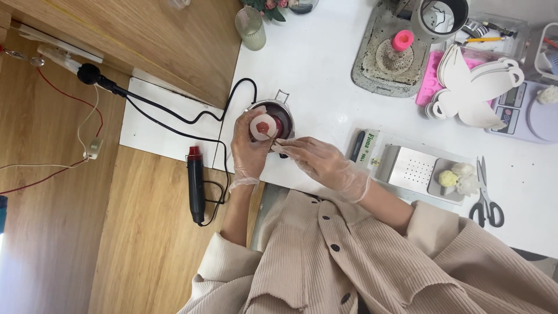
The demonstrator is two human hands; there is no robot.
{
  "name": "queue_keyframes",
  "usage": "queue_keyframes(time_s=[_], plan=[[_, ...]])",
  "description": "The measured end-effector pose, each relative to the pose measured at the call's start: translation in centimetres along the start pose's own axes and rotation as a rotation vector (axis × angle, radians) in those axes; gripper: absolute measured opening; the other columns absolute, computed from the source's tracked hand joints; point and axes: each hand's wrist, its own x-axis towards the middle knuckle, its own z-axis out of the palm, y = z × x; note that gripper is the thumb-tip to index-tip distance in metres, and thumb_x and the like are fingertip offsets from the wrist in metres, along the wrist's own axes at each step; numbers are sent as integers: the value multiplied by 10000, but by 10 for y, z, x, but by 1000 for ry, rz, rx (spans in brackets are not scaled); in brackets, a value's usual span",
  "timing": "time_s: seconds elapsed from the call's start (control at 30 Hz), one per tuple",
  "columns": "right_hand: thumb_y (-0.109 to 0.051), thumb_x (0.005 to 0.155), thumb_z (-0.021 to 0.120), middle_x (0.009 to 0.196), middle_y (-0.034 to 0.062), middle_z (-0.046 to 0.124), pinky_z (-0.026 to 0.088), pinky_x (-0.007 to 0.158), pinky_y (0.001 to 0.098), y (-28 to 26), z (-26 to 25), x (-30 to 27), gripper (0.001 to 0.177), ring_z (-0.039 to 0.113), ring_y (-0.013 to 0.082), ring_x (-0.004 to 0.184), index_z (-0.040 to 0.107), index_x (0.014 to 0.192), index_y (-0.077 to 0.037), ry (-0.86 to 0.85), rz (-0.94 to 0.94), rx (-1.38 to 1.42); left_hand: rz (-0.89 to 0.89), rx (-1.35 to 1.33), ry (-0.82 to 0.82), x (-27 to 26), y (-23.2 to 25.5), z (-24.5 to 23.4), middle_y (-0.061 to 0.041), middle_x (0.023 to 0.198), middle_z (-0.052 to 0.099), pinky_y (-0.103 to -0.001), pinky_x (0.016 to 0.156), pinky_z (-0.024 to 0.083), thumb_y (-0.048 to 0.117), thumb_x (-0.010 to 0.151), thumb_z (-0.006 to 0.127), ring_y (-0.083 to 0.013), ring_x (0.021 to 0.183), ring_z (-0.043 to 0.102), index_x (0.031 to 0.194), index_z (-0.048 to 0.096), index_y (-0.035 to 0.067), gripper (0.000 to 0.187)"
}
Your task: Melting and stirring pink wax in a small pot and preparing molds for candle making.
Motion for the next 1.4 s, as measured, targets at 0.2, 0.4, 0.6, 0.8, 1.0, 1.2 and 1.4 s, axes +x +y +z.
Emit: queue_keyframes(time_s=[0.2,0.4,0.6,0.8,1.0,1.2,1.4], plan=[[-12,940,728,1251,103,701,633,913,357,4,-5,1,419,724,268,1090,620,1344,-33,8,27,34,97,159,-30,-8,15,-4,-81,1342,611,-331,1043,582,-69,759,834,-240,1260,626,1294,590,91,609],[-31,944,729,1280,120,709,622,908,360,6,-3,-8,396,716,279,1079,599,1318,-37,-51,22,50,80,154,-19,-12,8,-4,-80,1354,626,-330,1068,566,-76,751,827,-254,1282,627,1297,581,97,623],[-35,933,724,1237,98,704,629,919,356,0,0,4,440,724,271,1079,612,1358,-62,-39,-6,-31,137,173,3,-9,7,-11,-98,1348,621,-357,1085,558,-104,741,822,-267,1288,617,1317,601,82,644],[-31,943,716,1277,111,698,620,942,365,-7,4,9,404,714,270,1100,595,1328,-37,-41,-2,14,151,159,-44,-4,2,-24,-89,1336,622,-332,1027,601,-85,727,849,-252,1265,632,1295,601,89,643],[-23,946,719,1292,103,690,618,953,370,-12,9,15,392,711,263,1104,614,1323,-25,-43,37,-29,152,132,-76,8,-13,-29,-89,1312,634,-328,994,572,-77,731,857,-235,1233,656,1281,605,87,626],[-27,906,715,1285,120,673,617,960,385,-13,7,21,461,701,292,1134,611,1354,-20,-71,30,-95,137,43,-105,13,-15,-31,-84,1335,608,-324,997,575,-112,785,819,-226,1244,655,1297,605,86,589],[-31,927,710,1295,137,677,610,965,392,-15,13,26,374,702,289,1129,606,1286,-2,-78,27,-74,131,15,-101,18,-26,-33,-84,1339,611,-310,1000,626,-132,777,805,-224,1236,661,1289,607,80,589]])
